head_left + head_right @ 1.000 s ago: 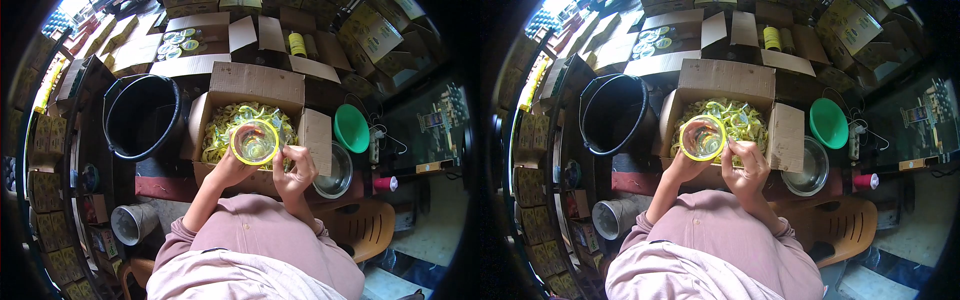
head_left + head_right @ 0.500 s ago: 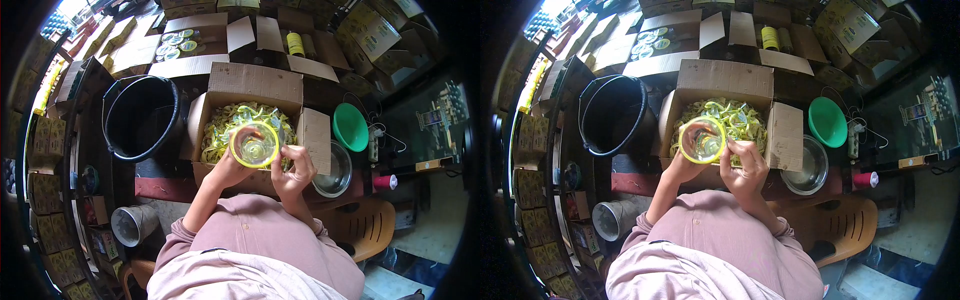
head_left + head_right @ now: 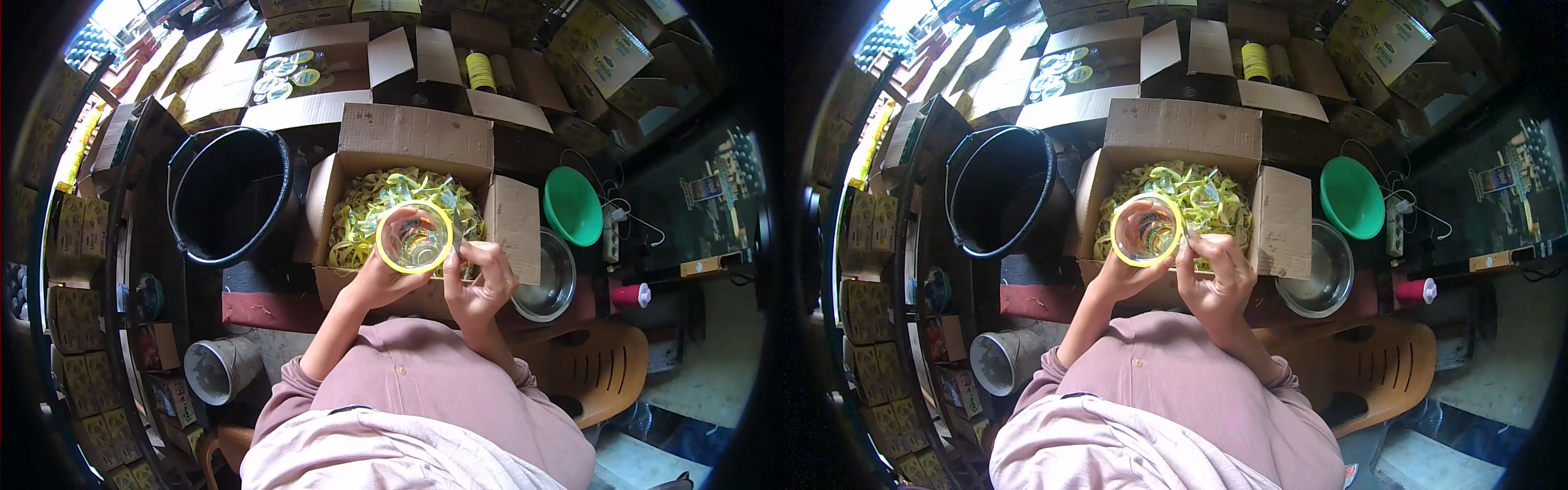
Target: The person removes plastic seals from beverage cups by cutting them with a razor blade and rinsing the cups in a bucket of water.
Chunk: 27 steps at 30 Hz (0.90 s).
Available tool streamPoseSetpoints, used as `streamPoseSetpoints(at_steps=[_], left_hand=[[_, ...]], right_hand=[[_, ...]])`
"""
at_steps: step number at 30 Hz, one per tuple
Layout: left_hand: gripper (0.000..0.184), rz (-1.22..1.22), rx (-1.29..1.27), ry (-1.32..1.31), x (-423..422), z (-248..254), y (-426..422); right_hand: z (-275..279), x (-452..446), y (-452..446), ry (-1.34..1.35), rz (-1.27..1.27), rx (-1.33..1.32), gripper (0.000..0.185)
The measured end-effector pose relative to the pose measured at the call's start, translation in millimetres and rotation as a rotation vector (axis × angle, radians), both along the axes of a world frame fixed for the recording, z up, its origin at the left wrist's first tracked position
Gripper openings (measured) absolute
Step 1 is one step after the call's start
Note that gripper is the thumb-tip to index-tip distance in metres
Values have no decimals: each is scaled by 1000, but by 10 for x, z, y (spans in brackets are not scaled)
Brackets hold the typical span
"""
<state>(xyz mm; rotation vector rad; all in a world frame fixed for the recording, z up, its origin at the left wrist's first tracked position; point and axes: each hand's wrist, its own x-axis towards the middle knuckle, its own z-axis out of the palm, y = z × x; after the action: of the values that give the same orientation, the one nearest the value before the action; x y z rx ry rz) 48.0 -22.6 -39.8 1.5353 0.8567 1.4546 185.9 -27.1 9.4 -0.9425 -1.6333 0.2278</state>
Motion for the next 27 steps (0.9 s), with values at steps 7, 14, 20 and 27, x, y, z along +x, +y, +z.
streamPoseSetpoints(at_steps=[7,14,20,27], left_hand=[[73,-37,37,220,-63,-22,-15],[73,-14,1,83,-65,-49,11],[71,-49,-2,111,-97,-10,6],[69,-82,3,173,-96,-5,-11]], right_hand=[[-43,61,94,7,7,18,19],[-43,74,38,51,12,-28,17],[-33,64,8,-4,-1,-13,16],[-22,65,77,-33,-4,13,19]])
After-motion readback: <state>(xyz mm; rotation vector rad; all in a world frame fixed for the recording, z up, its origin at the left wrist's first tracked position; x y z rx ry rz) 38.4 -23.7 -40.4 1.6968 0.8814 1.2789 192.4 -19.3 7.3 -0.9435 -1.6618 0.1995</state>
